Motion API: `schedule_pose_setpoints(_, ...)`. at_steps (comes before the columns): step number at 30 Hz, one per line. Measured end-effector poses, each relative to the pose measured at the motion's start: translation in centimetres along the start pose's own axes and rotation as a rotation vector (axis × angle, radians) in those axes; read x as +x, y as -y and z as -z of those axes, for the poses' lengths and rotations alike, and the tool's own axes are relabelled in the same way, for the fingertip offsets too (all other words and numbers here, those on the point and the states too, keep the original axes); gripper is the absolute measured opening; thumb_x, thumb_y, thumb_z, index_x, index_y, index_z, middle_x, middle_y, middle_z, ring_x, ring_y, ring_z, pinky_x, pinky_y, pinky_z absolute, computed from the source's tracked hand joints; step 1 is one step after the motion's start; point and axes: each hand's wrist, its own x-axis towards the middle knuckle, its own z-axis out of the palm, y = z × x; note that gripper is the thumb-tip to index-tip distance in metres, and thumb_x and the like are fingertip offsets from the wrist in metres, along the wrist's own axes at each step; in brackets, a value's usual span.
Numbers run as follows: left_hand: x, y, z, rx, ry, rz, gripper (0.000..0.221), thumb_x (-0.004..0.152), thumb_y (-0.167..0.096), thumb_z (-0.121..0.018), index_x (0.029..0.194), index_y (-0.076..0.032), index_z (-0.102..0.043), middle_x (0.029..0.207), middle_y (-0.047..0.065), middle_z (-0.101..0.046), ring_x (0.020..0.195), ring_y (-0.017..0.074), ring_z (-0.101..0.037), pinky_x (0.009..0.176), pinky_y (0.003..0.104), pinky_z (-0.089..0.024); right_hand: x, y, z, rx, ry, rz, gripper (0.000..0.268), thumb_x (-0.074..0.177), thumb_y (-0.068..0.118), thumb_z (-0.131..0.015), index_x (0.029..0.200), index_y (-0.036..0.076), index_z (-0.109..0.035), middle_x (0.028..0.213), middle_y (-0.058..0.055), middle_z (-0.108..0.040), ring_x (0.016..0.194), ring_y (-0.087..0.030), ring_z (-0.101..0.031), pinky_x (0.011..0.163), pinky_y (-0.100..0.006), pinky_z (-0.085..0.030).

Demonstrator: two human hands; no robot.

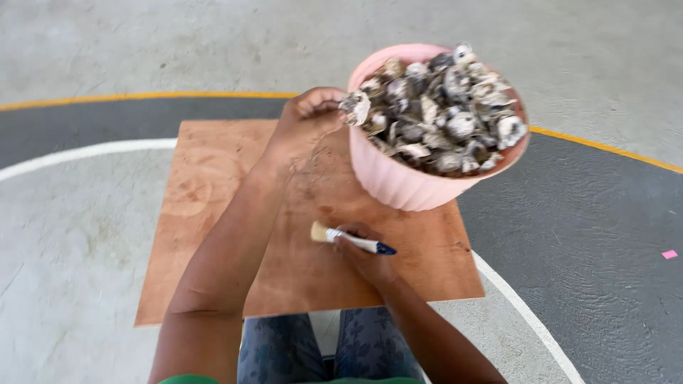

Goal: Cleaning individual oyster shells using a small handheld brush.

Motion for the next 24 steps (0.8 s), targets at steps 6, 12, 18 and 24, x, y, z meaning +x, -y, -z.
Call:
schedule_pose_setpoints(6,-10.7,-0.1,4.9,-0.471,-0.314,-0.015,0.020,0.096,0.004,-0.068,0.115,-0.002,-0.070,0.108,0.008,-0.075,0.102,0.0161,-0.073,0.098,0.032,-0.065,2.6,3.5,-2.1,-0.278,-0.003,0.234,0.022,0.094,0.001,-0.073,0.115,-0.001,-0.069,0.112,-0.006,-0.068,0.094,-0.010,-0.065,0.081,-0.022,-0.056)
schedule_pose_setpoints(12,-13.1,8.0,8.5,-0.683,-0.484,0.265,0.010,0.095,0.001,-0.068,0.105,-0.002,-0.067,0.103,0.009,-0.075,0.094,0.0188,-0.073,0.086,0.034,-0.065,8.6,7.4,-6.1,-0.078,-0.057,0.466,0.025,0.099,-0.002,-0.071,0.124,-0.001,-0.068,0.126,-0.008,-0.065,0.109,-0.013,-0.064,0.094,-0.022,-0.055)
schedule_pose_setpoints(18,-13.5,13.1,9.6,-0.612,-0.451,0.261,0.006,0.100,-0.006,-0.067,0.105,-0.007,-0.065,0.099,0.004,-0.070,0.091,0.0138,-0.068,0.079,0.026,-0.058,11.6,3.0,-5.9,-0.010,-0.111,0.444,0.022,0.104,0.002,-0.070,0.125,-0.004,-0.068,0.123,-0.010,-0.065,0.096,-0.012,-0.059,0.083,-0.021,-0.052)
schedule_pose_setpoints(24,-13.6,11.5,9.0,-0.523,-0.439,0.305,0.014,0.102,-0.010,-0.066,0.114,-0.005,-0.064,0.105,0.004,-0.070,0.097,0.0133,-0.069,0.085,0.028,-0.059,11.4,3.1,-5.7,0.106,-0.079,0.321,0.018,0.106,0.011,-0.064,0.119,-0.001,-0.066,0.121,-0.013,-0.068,0.100,-0.017,-0.071,0.082,-0.026,-0.060)
